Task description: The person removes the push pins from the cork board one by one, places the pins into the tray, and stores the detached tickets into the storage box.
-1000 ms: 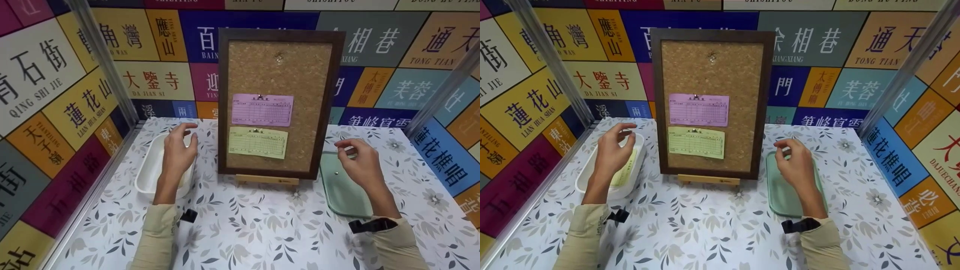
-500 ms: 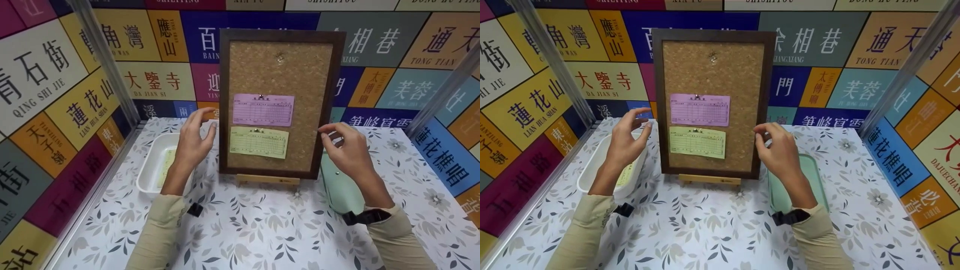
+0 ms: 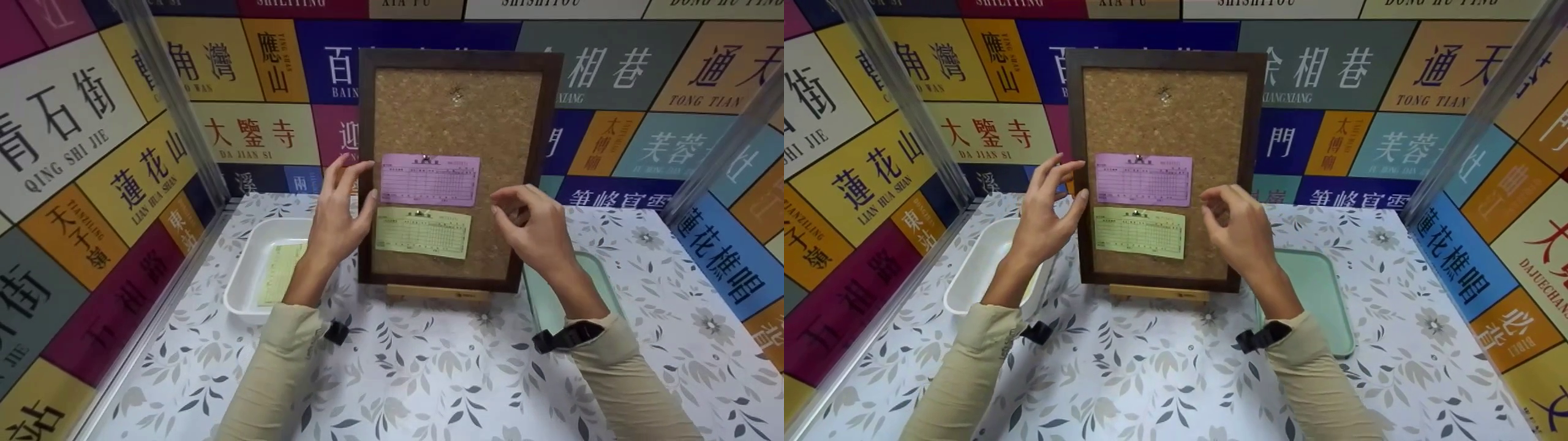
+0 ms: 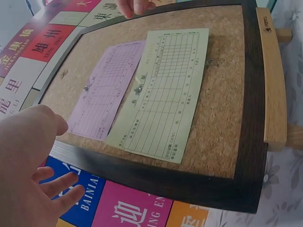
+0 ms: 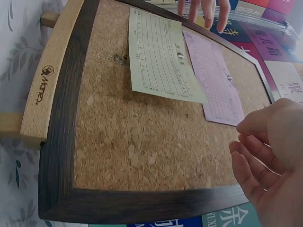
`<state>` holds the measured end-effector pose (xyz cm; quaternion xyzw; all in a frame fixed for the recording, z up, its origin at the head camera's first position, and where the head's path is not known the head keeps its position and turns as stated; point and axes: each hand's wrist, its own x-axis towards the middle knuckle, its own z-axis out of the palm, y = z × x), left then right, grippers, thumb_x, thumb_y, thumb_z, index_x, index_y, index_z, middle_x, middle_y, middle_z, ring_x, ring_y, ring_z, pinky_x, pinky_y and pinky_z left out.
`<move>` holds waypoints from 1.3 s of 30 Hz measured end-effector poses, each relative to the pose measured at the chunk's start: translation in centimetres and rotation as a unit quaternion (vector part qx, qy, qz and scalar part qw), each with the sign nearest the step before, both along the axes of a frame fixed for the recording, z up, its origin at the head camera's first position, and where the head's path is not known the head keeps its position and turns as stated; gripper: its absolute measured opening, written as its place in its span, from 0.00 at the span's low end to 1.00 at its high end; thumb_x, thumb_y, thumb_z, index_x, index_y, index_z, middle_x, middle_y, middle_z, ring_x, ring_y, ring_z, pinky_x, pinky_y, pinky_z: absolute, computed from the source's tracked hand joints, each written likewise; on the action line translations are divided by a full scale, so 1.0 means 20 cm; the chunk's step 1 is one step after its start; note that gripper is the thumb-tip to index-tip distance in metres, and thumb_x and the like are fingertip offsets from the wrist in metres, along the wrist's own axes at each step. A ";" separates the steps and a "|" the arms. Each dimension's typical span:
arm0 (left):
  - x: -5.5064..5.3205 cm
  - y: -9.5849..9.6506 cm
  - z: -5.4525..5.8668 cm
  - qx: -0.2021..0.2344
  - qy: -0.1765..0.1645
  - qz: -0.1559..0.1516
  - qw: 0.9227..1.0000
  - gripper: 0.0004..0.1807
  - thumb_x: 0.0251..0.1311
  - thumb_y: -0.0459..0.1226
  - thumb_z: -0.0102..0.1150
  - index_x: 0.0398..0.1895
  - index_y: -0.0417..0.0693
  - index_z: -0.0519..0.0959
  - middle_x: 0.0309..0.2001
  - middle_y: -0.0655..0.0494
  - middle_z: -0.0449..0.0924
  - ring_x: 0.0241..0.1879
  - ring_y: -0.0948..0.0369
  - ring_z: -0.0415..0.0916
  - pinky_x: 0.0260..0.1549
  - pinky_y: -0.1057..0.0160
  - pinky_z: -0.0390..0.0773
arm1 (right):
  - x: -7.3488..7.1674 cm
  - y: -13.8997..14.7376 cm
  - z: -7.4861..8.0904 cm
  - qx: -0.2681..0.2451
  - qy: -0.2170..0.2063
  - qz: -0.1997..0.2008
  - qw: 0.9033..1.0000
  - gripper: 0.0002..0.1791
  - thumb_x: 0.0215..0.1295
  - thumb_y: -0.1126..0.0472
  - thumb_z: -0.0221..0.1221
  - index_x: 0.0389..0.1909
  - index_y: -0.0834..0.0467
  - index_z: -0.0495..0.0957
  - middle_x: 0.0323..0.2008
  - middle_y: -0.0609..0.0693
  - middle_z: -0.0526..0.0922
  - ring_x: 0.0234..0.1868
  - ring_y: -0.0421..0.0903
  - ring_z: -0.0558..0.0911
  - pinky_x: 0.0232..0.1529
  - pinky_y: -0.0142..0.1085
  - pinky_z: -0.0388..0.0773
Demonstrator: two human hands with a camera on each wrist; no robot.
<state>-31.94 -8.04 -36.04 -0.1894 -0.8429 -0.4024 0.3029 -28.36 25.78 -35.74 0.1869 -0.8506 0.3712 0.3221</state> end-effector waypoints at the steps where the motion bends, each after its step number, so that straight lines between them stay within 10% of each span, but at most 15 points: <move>1: 0.00 0.01 0.00 0.001 0.003 0.001 1.000 0.24 0.75 0.40 0.64 0.72 0.58 0.78 0.81 0.46 0.63 0.78 0.49 0.69 0.74 0.47 0.74 | -0.01 -0.01 0.00 -0.001 0.002 0.002 1.000 0.08 0.70 0.66 0.70 0.47 0.56 0.89 0.38 0.47 0.88 0.34 0.40 0.83 0.32 0.22 0.77; 11: -0.04 0.06 0.00 0.017 0.012 0.038 0.999 0.25 0.74 0.41 0.64 0.73 0.62 0.79 0.79 0.46 0.67 0.68 0.50 0.79 0.60 0.48 0.84 | -0.08 -0.13 0.03 -0.016 0.010 0.023 1.000 0.09 0.68 0.68 0.70 0.47 0.60 0.88 0.41 0.50 0.89 0.39 0.42 0.87 0.39 0.31 0.84; 27: -0.07 0.09 -0.01 0.017 -0.008 0.040 0.999 0.24 0.72 0.48 0.68 0.70 0.62 0.81 0.80 0.47 0.66 0.73 0.47 0.74 0.64 0.43 0.81 | -0.18 -0.28 0.06 0.006 0.010 0.047 0.999 0.13 0.68 0.69 0.68 0.53 0.61 0.87 0.39 0.53 0.87 0.36 0.44 0.85 0.36 0.26 0.81; 39: -0.08 0.10 -0.01 0.022 -0.022 0.048 0.998 0.12 0.71 0.46 0.69 0.51 0.52 0.86 0.79 0.47 0.67 0.74 0.46 0.73 0.64 0.44 0.81 | -0.23 -0.36 0.07 0.024 0.006 0.041 0.999 0.14 0.69 0.68 0.68 0.55 0.62 0.87 0.38 0.56 0.88 0.35 0.47 0.85 0.36 0.36 0.83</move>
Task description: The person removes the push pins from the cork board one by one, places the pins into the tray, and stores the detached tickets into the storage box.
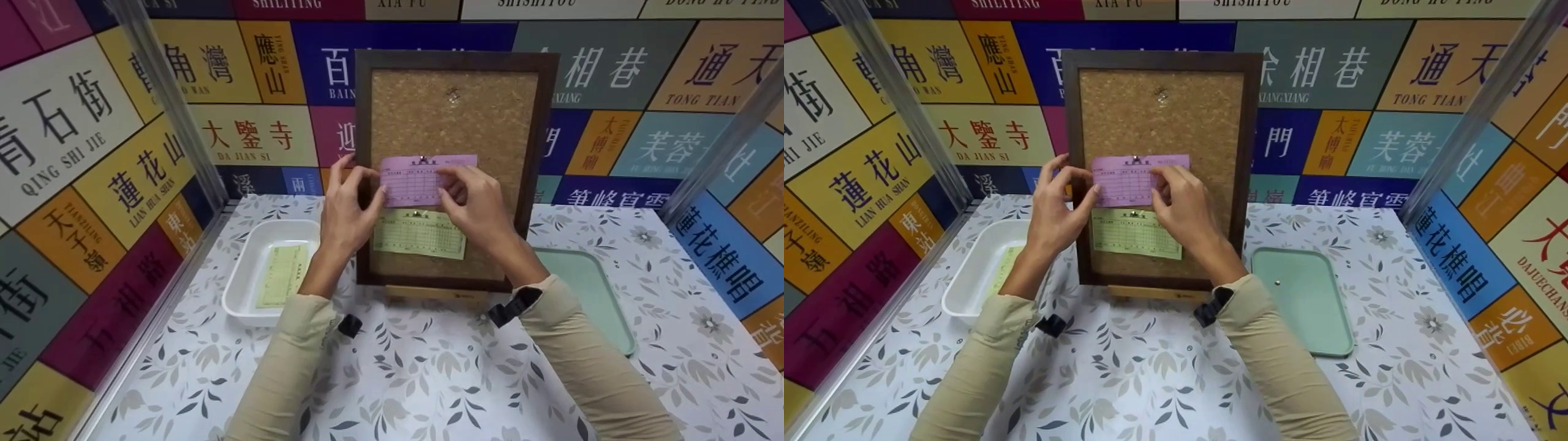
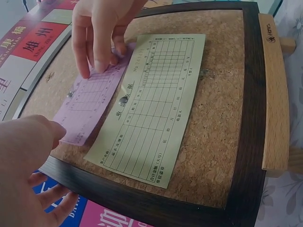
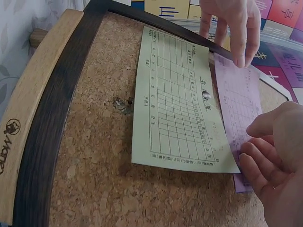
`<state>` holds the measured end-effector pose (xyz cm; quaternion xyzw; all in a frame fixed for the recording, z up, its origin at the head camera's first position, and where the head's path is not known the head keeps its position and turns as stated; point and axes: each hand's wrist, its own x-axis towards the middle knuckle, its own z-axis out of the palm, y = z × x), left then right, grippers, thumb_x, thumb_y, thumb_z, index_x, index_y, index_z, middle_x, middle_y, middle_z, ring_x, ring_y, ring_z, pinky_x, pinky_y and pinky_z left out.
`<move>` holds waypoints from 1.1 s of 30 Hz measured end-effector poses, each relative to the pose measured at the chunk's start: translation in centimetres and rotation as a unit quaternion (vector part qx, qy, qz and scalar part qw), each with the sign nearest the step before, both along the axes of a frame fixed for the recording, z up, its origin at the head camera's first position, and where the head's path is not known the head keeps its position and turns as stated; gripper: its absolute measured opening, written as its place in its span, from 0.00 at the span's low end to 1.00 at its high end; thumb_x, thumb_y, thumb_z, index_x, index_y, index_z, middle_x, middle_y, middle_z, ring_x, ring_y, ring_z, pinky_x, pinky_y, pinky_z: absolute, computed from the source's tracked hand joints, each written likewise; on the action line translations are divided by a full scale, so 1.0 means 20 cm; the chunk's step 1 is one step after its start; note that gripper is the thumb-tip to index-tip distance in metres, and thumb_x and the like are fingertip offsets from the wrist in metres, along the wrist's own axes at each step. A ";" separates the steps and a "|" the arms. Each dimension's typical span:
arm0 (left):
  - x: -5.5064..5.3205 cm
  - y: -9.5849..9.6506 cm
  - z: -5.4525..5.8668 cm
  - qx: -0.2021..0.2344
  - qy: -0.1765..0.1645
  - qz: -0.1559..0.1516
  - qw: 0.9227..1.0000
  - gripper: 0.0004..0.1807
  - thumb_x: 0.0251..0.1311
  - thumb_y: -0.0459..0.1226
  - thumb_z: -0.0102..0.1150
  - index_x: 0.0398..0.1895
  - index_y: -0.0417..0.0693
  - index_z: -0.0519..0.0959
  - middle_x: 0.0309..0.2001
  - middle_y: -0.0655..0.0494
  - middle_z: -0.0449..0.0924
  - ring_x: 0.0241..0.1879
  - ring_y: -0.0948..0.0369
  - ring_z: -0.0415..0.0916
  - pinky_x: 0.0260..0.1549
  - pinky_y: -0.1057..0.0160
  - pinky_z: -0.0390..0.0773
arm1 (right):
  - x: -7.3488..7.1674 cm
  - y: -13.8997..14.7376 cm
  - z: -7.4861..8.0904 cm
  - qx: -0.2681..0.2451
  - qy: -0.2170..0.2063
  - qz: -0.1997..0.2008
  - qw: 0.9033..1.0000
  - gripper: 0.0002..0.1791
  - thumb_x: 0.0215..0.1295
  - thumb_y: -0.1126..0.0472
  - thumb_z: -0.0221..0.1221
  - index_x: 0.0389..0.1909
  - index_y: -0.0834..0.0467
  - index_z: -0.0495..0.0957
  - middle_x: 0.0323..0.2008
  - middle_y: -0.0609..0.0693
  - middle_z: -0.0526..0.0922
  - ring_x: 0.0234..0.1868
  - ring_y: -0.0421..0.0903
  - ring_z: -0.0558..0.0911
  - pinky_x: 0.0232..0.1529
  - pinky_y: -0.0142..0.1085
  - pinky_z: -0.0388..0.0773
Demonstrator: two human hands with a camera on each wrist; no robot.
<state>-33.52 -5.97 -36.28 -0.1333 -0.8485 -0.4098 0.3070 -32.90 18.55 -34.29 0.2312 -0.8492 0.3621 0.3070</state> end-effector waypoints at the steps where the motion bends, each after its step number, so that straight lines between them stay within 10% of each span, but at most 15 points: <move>1: 0.00 0.00 0.00 0.001 -0.002 0.001 1.000 0.12 0.71 0.46 0.69 0.50 0.52 0.86 0.79 0.47 0.67 0.73 0.46 0.74 0.64 0.44 0.81 | 0.00 -0.01 0.00 0.002 0.002 -0.003 1.000 0.14 0.70 0.68 0.68 0.55 0.62 0.87 0.37 0.56 0.87 0.35 0.47 0.85 0.36 0.36 0.83; 33: -0.05 0.05 0.01 0.042 0.011 0.018 0.999 0.07 0.70 0.43 0.68 0.44 0.50 0.86 0.72 0.47 0.75 0.70 0.48 0.77 0.65 0.49 0.81 | -0.08 -0.14 0.07 -0.014 0.048 -0.021 0.999 0.11 0.69 0.69 0.68 0.50 0.64 0.88 0.39 0.56 0.88 0.35 0.49 0.86 0.39 0.38 0.81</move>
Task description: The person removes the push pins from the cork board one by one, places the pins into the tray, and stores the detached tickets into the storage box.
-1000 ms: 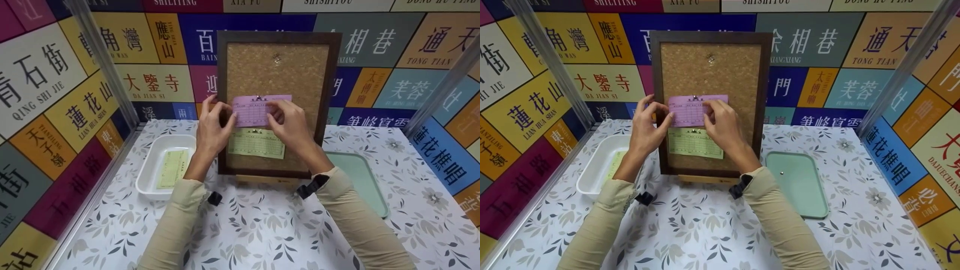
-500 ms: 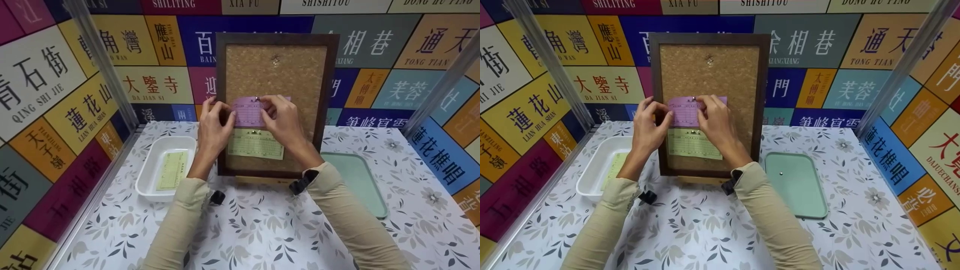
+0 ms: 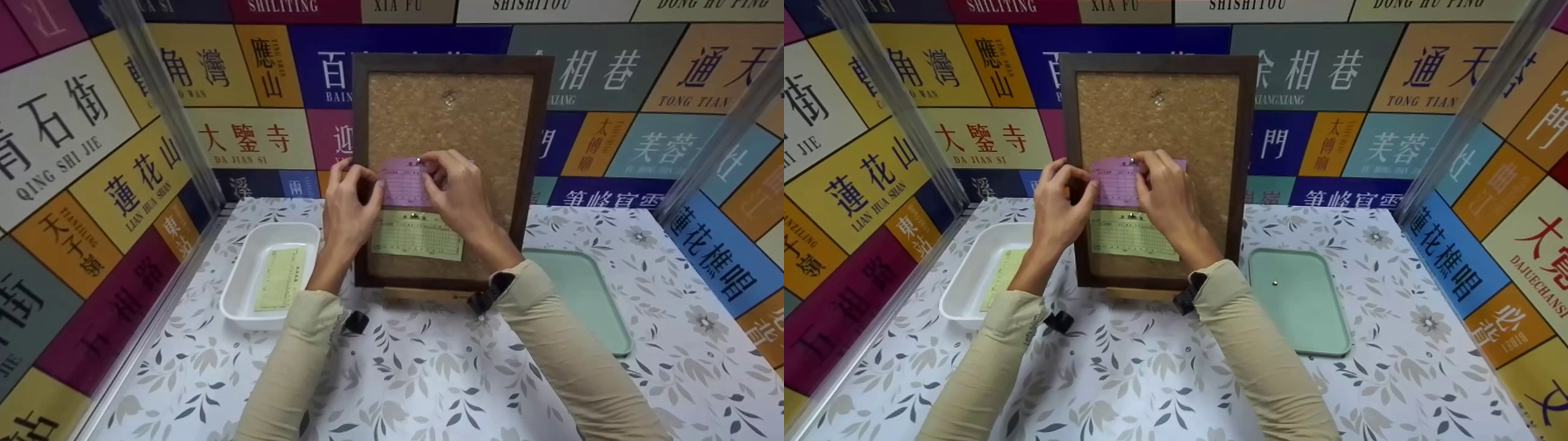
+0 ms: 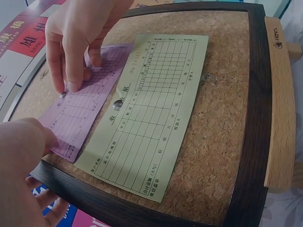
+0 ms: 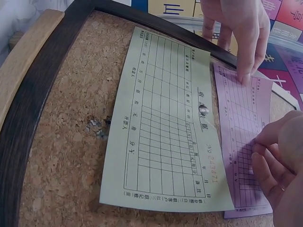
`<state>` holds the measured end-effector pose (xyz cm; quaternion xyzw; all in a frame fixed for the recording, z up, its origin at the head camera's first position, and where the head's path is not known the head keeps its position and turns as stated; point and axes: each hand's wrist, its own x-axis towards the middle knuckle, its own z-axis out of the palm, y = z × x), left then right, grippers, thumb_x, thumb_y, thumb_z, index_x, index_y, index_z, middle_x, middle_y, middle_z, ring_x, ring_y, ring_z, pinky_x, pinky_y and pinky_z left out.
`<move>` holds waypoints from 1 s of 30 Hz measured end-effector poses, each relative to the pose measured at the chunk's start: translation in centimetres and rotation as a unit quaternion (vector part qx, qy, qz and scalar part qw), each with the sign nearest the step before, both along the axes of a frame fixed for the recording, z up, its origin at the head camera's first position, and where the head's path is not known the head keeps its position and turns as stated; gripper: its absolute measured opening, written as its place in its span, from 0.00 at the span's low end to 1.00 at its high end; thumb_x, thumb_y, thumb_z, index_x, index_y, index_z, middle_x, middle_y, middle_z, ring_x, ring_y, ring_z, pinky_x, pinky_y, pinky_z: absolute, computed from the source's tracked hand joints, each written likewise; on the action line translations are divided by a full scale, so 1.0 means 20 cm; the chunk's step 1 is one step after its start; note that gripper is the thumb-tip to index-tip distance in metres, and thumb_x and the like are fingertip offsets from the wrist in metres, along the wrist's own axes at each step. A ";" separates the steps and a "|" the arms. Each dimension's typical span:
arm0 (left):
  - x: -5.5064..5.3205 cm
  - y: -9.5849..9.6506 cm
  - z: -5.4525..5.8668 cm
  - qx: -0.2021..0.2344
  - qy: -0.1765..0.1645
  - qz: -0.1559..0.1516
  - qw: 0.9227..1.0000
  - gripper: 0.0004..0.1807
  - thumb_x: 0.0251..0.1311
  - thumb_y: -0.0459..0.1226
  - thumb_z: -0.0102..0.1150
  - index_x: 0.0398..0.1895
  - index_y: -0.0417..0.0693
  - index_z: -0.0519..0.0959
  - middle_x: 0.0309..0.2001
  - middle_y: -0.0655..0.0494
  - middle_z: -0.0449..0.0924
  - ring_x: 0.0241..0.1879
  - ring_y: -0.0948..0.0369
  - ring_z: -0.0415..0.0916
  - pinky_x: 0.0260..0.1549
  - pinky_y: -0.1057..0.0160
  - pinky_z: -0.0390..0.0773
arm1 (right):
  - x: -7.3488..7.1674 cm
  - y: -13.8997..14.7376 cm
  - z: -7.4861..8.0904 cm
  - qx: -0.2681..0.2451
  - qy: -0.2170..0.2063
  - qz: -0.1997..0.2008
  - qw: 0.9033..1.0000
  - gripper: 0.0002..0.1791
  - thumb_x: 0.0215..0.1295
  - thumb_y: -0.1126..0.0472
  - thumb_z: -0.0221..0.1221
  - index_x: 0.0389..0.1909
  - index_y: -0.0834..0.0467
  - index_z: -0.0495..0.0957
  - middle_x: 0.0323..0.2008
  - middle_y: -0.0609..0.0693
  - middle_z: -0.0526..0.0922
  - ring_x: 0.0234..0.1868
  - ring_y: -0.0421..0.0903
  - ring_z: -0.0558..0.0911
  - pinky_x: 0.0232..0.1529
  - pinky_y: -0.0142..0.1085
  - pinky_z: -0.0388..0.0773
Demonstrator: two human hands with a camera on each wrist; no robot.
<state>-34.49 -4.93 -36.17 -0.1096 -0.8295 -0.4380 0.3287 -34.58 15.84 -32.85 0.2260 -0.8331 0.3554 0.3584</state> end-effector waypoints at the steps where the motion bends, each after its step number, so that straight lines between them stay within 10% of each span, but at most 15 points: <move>1: 0.00 0.00 0.00 0.000 -0.001 0.000 1.000 0.08 0.70 0.43 0.69 0.44 0.50 0.86 0.72 0.47 0.75 0.70 0.48 0.77 0.65 0.49 0.81 | 0.00 0.00 0.00 0.001 -0.001 -0.003 1.000 0.11 0.69 0.69 0.68 0.50 0.63 0.88 0.39 0.56 0.88 0.35 0.48 0.86 0.39 0.38 0.81; 30: 0.00 -0.02 0.00 -0.013 -0.012 -0.016 1.000 0.09 0.71 0.44 0.67 0.44 0.50 0.86 0.70 0.47 0.77 0.76 0.51 0.71 0.74 0.49 0.74 | -0.02 -0.05 0.04 -0.039 -0.027 -0.061 0.997 0.10 0.70 0.57 0.73 0.38 0.60 0.87 0.33 0.54 0.87 0.32 0.48 0.85 0.36 0.33 0.78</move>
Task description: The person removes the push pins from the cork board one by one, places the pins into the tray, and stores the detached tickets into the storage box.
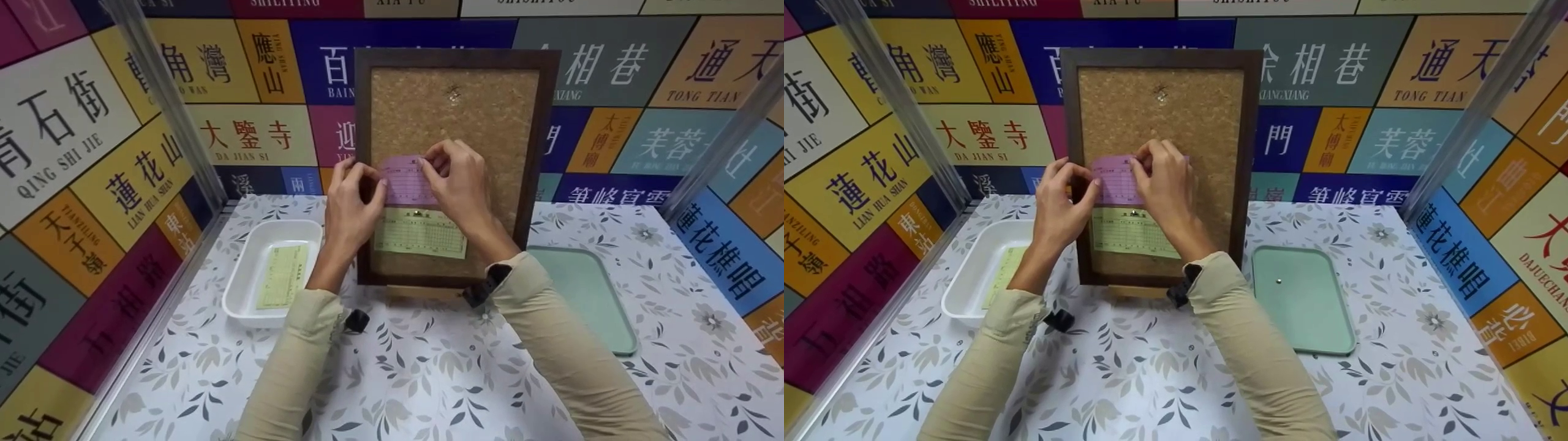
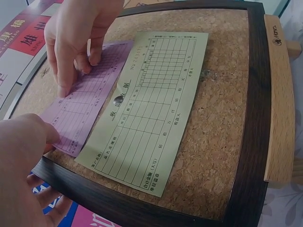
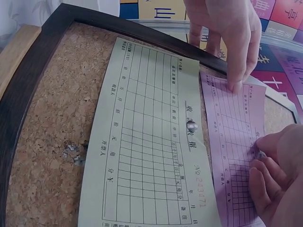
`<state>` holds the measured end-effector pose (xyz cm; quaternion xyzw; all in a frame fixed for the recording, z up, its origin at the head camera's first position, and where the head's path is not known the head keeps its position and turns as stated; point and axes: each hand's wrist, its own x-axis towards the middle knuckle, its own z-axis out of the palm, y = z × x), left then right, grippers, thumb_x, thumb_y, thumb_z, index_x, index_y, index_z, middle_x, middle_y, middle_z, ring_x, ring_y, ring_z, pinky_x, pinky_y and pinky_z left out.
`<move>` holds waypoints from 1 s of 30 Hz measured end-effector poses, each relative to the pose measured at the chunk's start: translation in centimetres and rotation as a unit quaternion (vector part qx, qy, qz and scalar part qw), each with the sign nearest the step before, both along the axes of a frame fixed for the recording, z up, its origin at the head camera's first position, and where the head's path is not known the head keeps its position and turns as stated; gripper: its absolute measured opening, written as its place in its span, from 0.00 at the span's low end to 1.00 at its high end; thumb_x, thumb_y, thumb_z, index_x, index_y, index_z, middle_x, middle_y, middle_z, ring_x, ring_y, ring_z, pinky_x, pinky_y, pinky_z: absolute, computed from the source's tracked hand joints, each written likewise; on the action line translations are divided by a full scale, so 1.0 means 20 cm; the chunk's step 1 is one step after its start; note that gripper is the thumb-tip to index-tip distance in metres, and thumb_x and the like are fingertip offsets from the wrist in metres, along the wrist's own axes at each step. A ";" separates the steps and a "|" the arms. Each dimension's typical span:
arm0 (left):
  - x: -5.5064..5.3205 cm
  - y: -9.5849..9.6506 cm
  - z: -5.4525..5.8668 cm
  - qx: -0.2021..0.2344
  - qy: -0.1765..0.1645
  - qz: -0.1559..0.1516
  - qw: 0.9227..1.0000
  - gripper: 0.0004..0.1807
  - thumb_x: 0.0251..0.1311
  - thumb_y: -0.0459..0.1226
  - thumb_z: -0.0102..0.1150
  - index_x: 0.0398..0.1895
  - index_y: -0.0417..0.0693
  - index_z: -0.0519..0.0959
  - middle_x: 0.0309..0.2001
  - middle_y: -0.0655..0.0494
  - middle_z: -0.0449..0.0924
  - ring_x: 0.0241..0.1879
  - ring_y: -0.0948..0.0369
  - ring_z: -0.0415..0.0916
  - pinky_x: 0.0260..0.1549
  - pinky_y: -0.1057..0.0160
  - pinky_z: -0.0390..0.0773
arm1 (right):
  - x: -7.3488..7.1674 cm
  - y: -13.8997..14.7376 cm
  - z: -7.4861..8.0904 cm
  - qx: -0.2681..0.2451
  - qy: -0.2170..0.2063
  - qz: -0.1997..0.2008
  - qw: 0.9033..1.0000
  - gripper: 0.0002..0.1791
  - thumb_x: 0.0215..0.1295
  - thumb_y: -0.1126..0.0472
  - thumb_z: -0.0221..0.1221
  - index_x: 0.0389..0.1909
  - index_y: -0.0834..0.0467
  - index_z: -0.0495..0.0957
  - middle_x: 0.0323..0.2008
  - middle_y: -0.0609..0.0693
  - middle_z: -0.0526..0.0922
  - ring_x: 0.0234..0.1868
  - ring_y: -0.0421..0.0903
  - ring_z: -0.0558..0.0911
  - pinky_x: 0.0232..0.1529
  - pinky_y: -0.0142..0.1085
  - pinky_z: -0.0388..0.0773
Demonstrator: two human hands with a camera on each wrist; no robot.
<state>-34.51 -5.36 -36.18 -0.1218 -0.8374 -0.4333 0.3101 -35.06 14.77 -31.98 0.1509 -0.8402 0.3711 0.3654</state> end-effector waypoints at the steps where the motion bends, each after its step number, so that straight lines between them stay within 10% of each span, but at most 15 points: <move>1: 0.00 0.00 0.00 0.000 0.000 -0.001 1.000 0.09 0.71 0.44 0.67 0.44 0.50 0.86 0.70 0.47 0.77 0.76 0.51 0.70 0.75 0.49 0.73 | 0.00 0.00 0.00 -0.001 0.001 0.000 1.000 0.09 0.70 0.57 0.73 0.38 0.60 0.87 0.33 0.53 0.86 0.32 0.48 0.84 0.36 0.33 0.77; 30: 0.01 -0.03 -0.01 0.019 0.020 -0.010 1.000 0.08 0.71 0.42 0.67 0.43 0.48 0.85 0.69 0.47 0.78 0.74 0.53 0.72 0.71 0.52 0.77 | 0.09 0.21 0.00 -0.041 -0.037 0.046 0.997 0.05 0.65 0.64 0.72 0.35 0.62 0.86 0.37 0.53 0.87 0.35 0.43 0.85 0.36 0.26 0.79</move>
